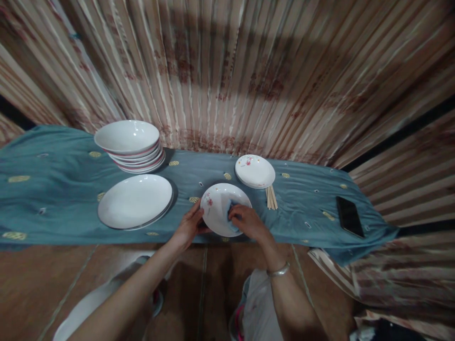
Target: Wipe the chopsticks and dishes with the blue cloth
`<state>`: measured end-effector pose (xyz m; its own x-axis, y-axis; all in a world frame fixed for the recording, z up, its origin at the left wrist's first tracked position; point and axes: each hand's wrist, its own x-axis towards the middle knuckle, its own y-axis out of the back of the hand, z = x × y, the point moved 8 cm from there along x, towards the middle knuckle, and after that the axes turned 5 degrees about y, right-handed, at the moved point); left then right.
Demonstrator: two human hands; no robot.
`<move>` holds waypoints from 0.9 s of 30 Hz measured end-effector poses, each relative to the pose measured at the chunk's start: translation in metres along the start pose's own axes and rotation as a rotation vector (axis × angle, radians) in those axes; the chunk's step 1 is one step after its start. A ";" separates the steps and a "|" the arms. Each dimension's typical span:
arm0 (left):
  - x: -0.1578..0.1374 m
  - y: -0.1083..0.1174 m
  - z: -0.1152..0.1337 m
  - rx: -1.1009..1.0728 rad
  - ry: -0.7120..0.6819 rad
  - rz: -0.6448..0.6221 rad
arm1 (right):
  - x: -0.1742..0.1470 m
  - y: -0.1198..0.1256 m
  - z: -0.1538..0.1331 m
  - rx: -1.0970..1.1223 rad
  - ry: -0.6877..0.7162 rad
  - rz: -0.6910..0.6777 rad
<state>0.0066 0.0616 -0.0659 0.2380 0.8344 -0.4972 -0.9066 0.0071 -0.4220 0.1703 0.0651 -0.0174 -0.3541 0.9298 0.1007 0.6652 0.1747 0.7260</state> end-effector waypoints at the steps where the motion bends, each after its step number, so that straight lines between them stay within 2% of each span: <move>1: 0.000 0.000 0.000 0.000 -0.002 0.000 | 0.001 0.001 0.003 -0.020 0.006 0.021; 6: -0.001 -0.002 0.002 -0.043 -0.009 -0.019 | 0.006 0.001 0.011 -0.087 0.062 0.110; 13: 0.003 0.001 -0.003 -0.067 -0.004 -0.029 | 0.022 -0.009 0.010 -0.115 0.074 0.134; 19: 0.003 0.001 -0.003 -0.070 -0.005 -0.041 | 0.031 -0.021 -0.015 -0.086 0.148 0.092; 27: 0.003 0.003 -0.002 -0.051 -0.030 -0.028 | 0.031 -0.040 -0.044 0.109 0.235 0.063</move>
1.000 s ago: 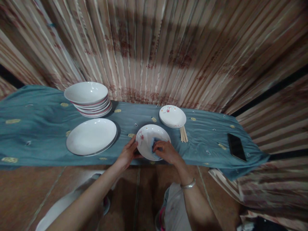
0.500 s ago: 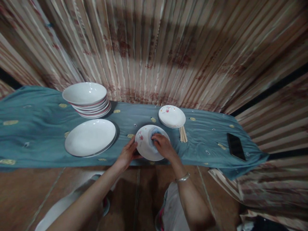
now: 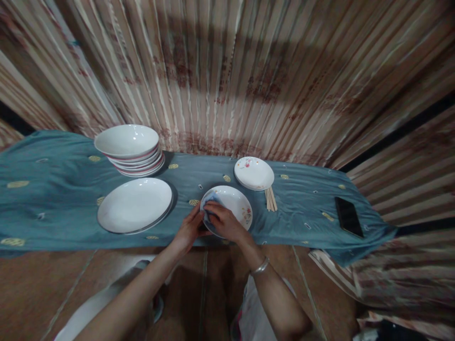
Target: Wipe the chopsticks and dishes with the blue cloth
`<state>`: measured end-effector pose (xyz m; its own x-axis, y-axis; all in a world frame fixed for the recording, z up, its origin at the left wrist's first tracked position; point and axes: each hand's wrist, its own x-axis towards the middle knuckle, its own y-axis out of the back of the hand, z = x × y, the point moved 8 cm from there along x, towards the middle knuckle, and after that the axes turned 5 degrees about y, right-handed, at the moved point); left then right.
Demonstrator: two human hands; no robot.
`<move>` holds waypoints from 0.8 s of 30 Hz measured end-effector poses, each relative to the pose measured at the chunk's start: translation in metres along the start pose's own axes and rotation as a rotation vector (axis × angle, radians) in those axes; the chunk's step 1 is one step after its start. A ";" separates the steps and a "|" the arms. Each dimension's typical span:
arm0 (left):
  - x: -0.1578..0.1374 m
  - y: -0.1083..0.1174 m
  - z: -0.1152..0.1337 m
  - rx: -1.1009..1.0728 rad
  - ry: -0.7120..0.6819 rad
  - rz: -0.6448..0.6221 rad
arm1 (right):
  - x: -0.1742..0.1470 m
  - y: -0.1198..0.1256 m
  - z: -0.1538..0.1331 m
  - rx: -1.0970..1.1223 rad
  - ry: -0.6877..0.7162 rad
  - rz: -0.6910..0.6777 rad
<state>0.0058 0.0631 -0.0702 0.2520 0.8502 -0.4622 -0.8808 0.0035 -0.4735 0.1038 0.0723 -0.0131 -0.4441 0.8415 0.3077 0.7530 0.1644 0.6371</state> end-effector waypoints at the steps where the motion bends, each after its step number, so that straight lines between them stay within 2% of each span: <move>1: 0.000 0.001 -0.001 -0.009 0.008 0.010 | 0.001 -0.001 -0.001 -0.001 0.003 0.006; 8: -0.002 -0.001 0.000 -0.032 0.006 0.015 | 0.013 0.000 -0.005 -0.135 0.031 0.033; 14: -0.004 -0.004 0.003 0.004 0.002 -0.016 | 0.020 0.011 0.021 -0.346 -0.059 0.062; 24: -0.004 -0.002 0.002 0.014 -0.005 -0.011 | -0.009 0.051 0.050 -0.673 -0.245 0.125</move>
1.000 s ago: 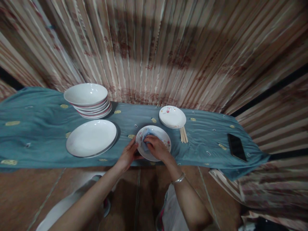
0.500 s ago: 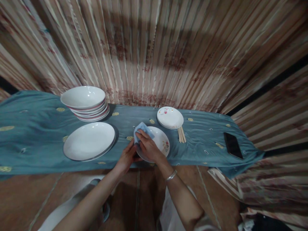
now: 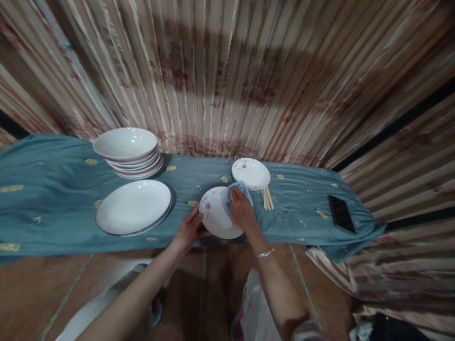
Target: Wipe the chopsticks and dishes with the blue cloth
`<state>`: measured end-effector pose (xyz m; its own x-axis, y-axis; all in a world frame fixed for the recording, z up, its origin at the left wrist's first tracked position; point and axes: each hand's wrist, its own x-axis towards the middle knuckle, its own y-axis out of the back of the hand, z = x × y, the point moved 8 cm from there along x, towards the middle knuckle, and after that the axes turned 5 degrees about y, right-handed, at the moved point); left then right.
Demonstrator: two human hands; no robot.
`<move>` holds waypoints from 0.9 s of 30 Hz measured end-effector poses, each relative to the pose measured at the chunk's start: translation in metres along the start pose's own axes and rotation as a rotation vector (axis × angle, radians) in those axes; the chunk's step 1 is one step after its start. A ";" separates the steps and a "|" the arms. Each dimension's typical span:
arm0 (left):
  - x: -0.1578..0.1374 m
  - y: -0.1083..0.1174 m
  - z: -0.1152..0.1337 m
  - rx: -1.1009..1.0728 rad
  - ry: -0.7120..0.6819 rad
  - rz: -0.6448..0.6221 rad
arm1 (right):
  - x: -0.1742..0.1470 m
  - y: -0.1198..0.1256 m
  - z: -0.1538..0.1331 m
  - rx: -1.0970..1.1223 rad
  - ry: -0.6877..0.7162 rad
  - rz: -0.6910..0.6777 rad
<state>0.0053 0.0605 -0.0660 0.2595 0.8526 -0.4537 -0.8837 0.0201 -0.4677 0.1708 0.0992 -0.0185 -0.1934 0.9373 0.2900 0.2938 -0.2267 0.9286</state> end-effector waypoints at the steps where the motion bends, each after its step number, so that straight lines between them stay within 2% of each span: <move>1: 0.000 0.000 0.000 0.001 0.001 0.003 | -0.004 0.002 0.003 -0.027 -0.007 -0.008; 8: 0.001 -0.002 0.002 -0.009 0.001 0.021 | -0.028 0.014 0.012 -0.209 -0.072 -0.140; 13: 0.001 -0.002 0.001 0.002 0.015 0.043 | -0.046 0.021 0.009 -0.227 -0.036 -0.195; 19: -0.001 -0.004 0.004 0.016 0.003 0.049 | -0.067 0.036 0.010 -0.077 -0.031 -0.213; 27: -0.002 -0.005 0.003 -0.011 0.010 0.026 | -0.083 0.041 -0.002 0.203 0.077 -0.261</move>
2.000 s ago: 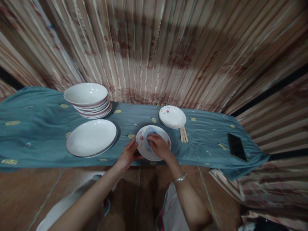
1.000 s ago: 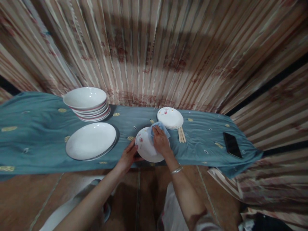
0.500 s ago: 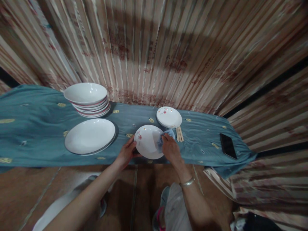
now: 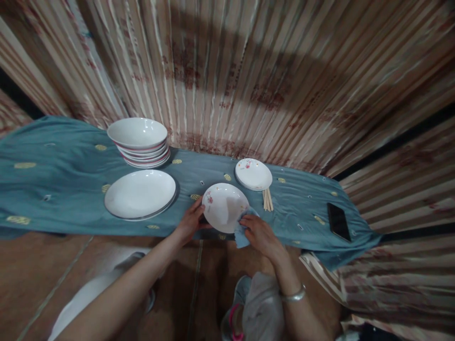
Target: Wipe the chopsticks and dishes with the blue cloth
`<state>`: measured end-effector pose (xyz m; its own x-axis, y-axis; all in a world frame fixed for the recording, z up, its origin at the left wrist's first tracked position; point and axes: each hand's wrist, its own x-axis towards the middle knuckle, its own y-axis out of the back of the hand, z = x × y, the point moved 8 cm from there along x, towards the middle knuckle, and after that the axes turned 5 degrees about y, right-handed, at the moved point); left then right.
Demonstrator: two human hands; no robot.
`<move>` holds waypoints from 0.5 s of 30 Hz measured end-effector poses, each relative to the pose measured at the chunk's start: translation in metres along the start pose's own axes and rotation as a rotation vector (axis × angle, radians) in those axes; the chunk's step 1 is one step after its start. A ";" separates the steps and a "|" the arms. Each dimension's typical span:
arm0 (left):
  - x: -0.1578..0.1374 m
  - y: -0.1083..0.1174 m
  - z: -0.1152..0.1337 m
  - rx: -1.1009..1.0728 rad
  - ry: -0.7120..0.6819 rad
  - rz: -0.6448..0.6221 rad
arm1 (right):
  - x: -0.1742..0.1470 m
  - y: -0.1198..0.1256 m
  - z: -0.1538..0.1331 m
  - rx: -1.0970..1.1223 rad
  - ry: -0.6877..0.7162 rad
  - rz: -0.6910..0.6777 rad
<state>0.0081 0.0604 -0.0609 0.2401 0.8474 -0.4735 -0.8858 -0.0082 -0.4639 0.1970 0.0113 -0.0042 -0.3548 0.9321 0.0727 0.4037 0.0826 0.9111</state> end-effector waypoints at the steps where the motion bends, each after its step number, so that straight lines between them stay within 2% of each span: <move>1: 0.000 0.000 0.000 0.005 -0.001 -0.002 | -0.001 -0.001 -0.004 0.017 0.014 -0.004; 11: -0.002 -0.002 0.000 0.054 -0.021 -0.026 | 0.020 -0.017 -0.054 0.131 0.102 -0.097; 15: 0.003 0.005 -0.004 0.045 -0.051 -0.007 | 0.033 -0.020 -0.068 0.181 0.134 -0.066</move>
<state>0.0062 0.0601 -0.0676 0.2265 0.8736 -0.4308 -0.9014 0.0204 -0.4325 0.1199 0.0164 0.0081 -0.4897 0.8683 0.0794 0.5163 0.2153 0.8289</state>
